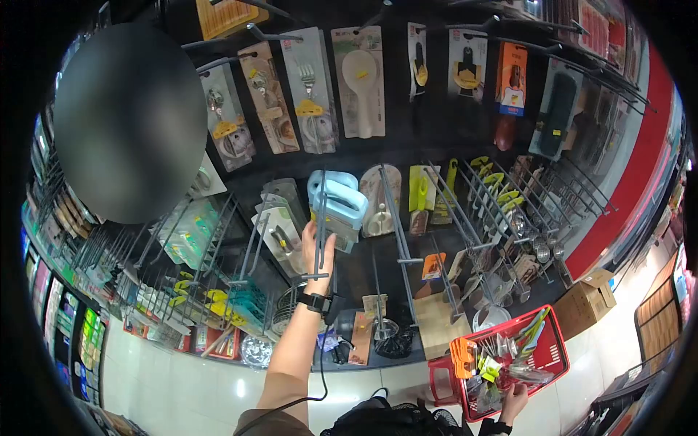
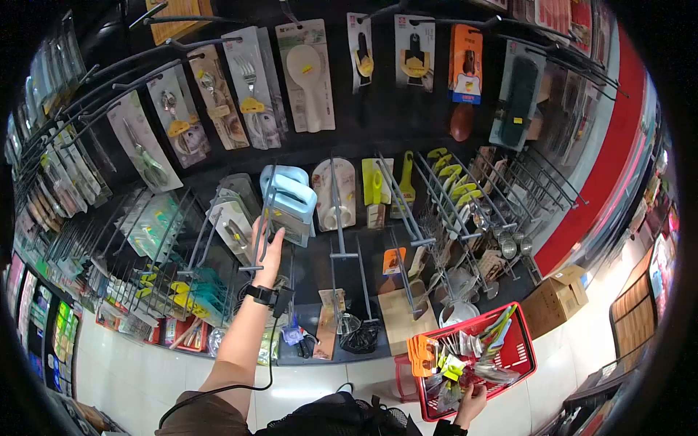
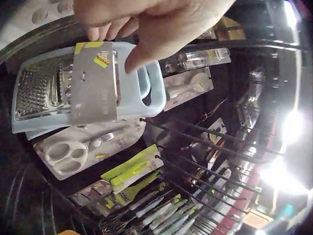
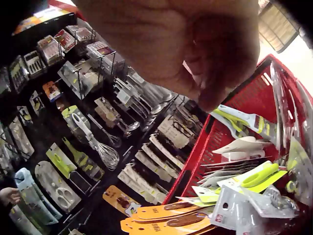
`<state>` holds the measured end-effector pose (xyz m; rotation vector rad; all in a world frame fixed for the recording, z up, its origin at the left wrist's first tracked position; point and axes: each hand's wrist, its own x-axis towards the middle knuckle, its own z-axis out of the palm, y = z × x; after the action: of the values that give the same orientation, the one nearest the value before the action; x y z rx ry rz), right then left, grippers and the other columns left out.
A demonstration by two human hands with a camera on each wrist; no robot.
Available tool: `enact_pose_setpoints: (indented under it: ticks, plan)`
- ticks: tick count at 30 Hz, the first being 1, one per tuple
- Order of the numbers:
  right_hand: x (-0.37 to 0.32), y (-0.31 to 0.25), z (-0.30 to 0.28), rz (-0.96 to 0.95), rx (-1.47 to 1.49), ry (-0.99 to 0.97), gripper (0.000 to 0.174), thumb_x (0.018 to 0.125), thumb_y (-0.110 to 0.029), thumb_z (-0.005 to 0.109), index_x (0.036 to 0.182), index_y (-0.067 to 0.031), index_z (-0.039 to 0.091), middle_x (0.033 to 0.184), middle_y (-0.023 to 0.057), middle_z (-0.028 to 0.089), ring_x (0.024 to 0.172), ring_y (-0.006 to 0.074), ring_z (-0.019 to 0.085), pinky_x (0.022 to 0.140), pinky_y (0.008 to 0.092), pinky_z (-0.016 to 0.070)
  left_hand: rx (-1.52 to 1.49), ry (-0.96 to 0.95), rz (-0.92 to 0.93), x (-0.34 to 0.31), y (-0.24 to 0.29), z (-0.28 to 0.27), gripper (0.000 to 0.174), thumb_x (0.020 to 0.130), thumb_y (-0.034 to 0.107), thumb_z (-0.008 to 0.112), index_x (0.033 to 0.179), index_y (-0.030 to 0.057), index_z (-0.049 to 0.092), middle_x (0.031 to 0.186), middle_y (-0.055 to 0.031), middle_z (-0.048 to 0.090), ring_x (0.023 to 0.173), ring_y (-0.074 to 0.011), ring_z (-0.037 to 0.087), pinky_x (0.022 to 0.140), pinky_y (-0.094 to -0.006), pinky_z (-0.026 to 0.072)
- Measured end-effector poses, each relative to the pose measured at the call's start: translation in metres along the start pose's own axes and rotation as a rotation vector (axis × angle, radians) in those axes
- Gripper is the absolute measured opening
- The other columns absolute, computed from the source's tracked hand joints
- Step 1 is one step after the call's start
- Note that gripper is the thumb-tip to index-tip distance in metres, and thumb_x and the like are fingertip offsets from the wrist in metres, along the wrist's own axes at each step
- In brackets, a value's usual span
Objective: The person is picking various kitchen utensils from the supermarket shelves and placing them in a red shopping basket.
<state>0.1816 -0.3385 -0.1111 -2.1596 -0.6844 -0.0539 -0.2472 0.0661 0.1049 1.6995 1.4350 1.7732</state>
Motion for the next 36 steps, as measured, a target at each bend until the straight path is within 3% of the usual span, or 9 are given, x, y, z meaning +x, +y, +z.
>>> enact_pose_setpoints:
  ticks: [1,3,7,13,18,22,25,33,36]
  plan:
    - [0.001,-0.008,0.001,-0.007,0.004,0.001,0.013,0.081,-0.010,0.064,0.079,0.0004,0.056,0.065,0.0128,0.062,0.056,0.0236,0.060,0.055,0.0344,0.0459,-0.075,0.013,-0.137,0.001,0.014,-0.002,0.050,0.080,0.011,0.065,0.122,-0.0045,0.042,0.120,-0.0192,0.049,0.111,-0.0278,0.049,0.092,-0.0379,0.0409]
    - [-0.004,-0.029,-0.001,-0.004,-0.017,-0.080,0.012,0.081,-0.009,0.063,0.081,0.0010,0.057,0.065,0.0130,0.062,0.053,0.0230,0.059,0.053,0.0335,0.0453,0.162,0.361,0.084,-0.003,-0.016,0.005,0.034,0.081,0.005,0.060,0.111,-0.0024,0.045,0.099,-0.0150,0.049,0.097,-0.0295,0.050,0.088,-0.0386,0.0390]
    - [-0.011,-0.017,0.007,-0.020,0.089,-0.168,0.009,0.081,-0.007,0.061,0.078,0.0020,0.060,0.063,0.0131,0.061,0.052,0.0211,0.059,0.051,0.0327,0.0442,0.196,0.683,0.093,0.007,-0.031,-0.026,0.044,0.078,0.006,0.061,0.115,-0.0040,0.039,0.112,-0.0198,0.038,0.106,-0.0337,0.041,0.094,-0.0426,0.0326]
    - [-0.014,-0.019,0.010,0.023,0.105,-0.235,0.009,0.081,-0.006,0.062,0.078,0.0028,0.059,0.060,0.0069,0.058,0.053,0.0129,0.056,0.051,0.0270,0.0434,-0.389,0.204,-0.056,0.063,-0.045,-0.090,0.077,0.079,0.013,0.067,0.142,0.0024,0.023,0.144,-0.0156,0.026,0.130,-0.0261,0.030,0.108,-0.0356,0.0232]
    - [-0.013,-0.030,0.017,-0.039,0.149,-0.242,0.009,0.080,-0.004,0.063,0.080,0.0048,0.060,0.063,0.0113,0.061,0.055,0.0164,0.058,0.053,0.0290,0.0452,-0.353,-0.072,-0.170,0.081,-0.039,-0.111,0.046,0.083,0.015,0.064,0.125,0.0016,0.048,0.113,-0.0070,0.058,0.107,-0.0158,0.052,0.095,-0.0284,0.0377]
    - [-0.014,-0.062,0.014,-0.064,0.146,-0.262,0.011,0.081,-0.005,0.063,0.079,0.0052,0.059,0.064,0.0125,0.062,0.055,0.0179,0.060,0.055,0.0290,0.0468,-0.752,-0.178,-0.272,0.094,-0.089,-0.115,0.035,0.086,0.006,0.061,0.120,0.0030,0.053,0.119,-0.0050,0.056,0.111,-0.0156,0.051,0.100,-0.0271,0.0333]
    - [-0.018,-0.062,0.016,-0.057,0.138,-0.265,0.012,0.081,-0.005,0.063,0.078,0.0053,0.059,0.064,0.0138,0.062,0.056,0.0192,0.061,0.055,0.0296,0.0472,-0.774,-0.145,-0.247,0.103,-0.137,-0.113,0.034,0.087,0.008,0.061,0.120,0.0024,0.053,0.120,-0.0049,0.056,0.112,-0.0156,0.050,0.100,-0.0270,0.0334]
    - [-0.023,-0.064,0.017,-0.009,0.117,-0.326,0.013,0.081,-0.008,0.063,0.080,0.0047,0.063,0.063,0.0143,0.063,0.055,0.0196,0.062,0.054,0.0304,0.0475,-0.594,-0.035,-0.241,0.080,-0.065,-0.101,0.036,0.087,0.018,0.064,0.116,-0.0002,0.053,0.110,-0.0062,0.057,0.107,-0.0129,0.050,0.093,-0.0266,0.0367]
    - [-0.024,-0.058,0.021,-0.016,0.141,-0.319,0.013,0.081,-0.007,0.063,0.081,0.0051,0.063,0.065,0.0152,0.064,0.056,0.0186,0.063,0.055,0.0307,0.0483,-0.177,0.274,-0.108,0.072,-0.067,-0.094,0.037,0.085,0.025,0.067,0.107,0.0007,0.050,0.095,-0.0052,0.057,0.092,-0.0155,0.053,0.084,-0.0282,0.0409]
